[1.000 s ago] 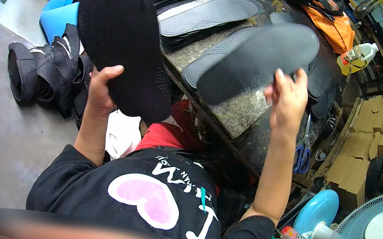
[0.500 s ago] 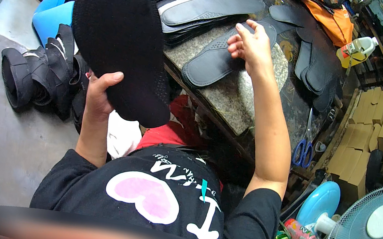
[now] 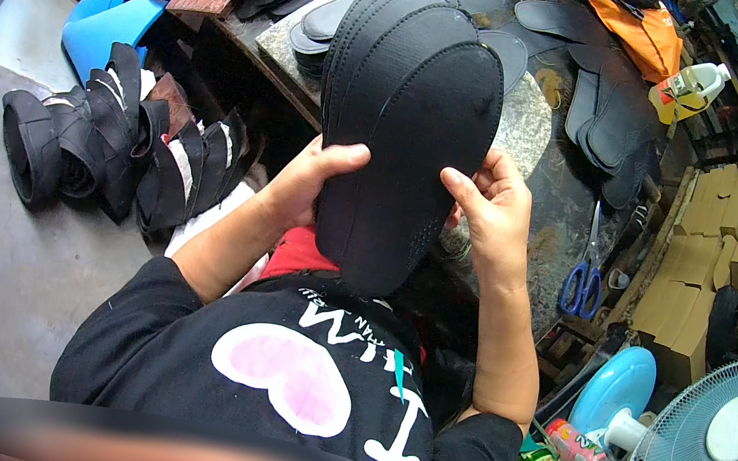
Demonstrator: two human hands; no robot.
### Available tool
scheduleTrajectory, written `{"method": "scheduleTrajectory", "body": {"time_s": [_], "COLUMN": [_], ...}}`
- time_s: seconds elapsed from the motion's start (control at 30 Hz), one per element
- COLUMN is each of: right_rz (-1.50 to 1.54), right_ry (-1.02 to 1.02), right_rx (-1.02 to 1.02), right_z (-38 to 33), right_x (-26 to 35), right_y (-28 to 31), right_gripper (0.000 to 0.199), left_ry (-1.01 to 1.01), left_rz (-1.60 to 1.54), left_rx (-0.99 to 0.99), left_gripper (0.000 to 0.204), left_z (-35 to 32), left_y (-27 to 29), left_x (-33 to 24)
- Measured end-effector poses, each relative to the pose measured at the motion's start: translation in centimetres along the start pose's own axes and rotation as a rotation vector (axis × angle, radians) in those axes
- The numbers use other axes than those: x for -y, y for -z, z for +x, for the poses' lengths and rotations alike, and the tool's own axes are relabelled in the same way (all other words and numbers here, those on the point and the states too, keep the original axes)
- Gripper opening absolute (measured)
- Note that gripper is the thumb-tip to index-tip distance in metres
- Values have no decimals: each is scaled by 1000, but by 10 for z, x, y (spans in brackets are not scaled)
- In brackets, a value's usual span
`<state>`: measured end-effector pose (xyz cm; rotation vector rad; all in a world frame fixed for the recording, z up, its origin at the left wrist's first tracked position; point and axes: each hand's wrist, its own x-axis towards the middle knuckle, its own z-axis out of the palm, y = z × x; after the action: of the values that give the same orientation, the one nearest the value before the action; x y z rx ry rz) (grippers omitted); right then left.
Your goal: The person repeatedly picks up black shoe insoles from a workbench, aligns them, and stacks them into a growing pile. They occasionally flip insoles over and use a pair of scissors to trim or adjust edges before adding them to the stack.
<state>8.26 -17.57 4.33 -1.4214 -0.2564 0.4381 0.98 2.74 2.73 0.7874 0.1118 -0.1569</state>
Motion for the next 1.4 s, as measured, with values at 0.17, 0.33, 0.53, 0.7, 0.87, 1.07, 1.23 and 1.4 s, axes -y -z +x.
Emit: {"method": "scheduleTrajectory", "body": {"time_s": [0.17, 0.33, 0.53, 0.7, 0.87, 1.07, 1.23, 1.4], "right_rz": [-2, 11, 98, 189, 237, 274, 230, 264], "right_ry": [-35, -8, -92, -65, -19, -4, -21, 90], "right_rx": [-52, -94, -39, -73, -172, -88, -76, -120], "right_z": [-11, -18, -20, -23, -26, -35, -32, -24], "right_x": [-3, -5, -6, -11, -11, -15, -15, -17], "right_y": [7, 7, 8, 8, 12, 12, 18, 13], "right_gripper": [27, 28, 30, 24, 28, 38, 38, 41], "left_ry": [44, 5, -24, 129, 20, 30, 3, 4], "left_rz": [-115, 40, 132, -230, 22, 182, 255, 96], "left_rx": [23, -5, 37, 82, -8, 74, 100, -9], "left_gripper": [41, 43, 44, 46, 41, 44, 44, 44], "left_z": [3, 3, -1, 1, 2, -1, -3, -7], "left_y": [3, 3, 3, 7, 6, 3, 2, 2], "left_x": [4, 7, 5, 7, 10, 9, 6, 5]}}
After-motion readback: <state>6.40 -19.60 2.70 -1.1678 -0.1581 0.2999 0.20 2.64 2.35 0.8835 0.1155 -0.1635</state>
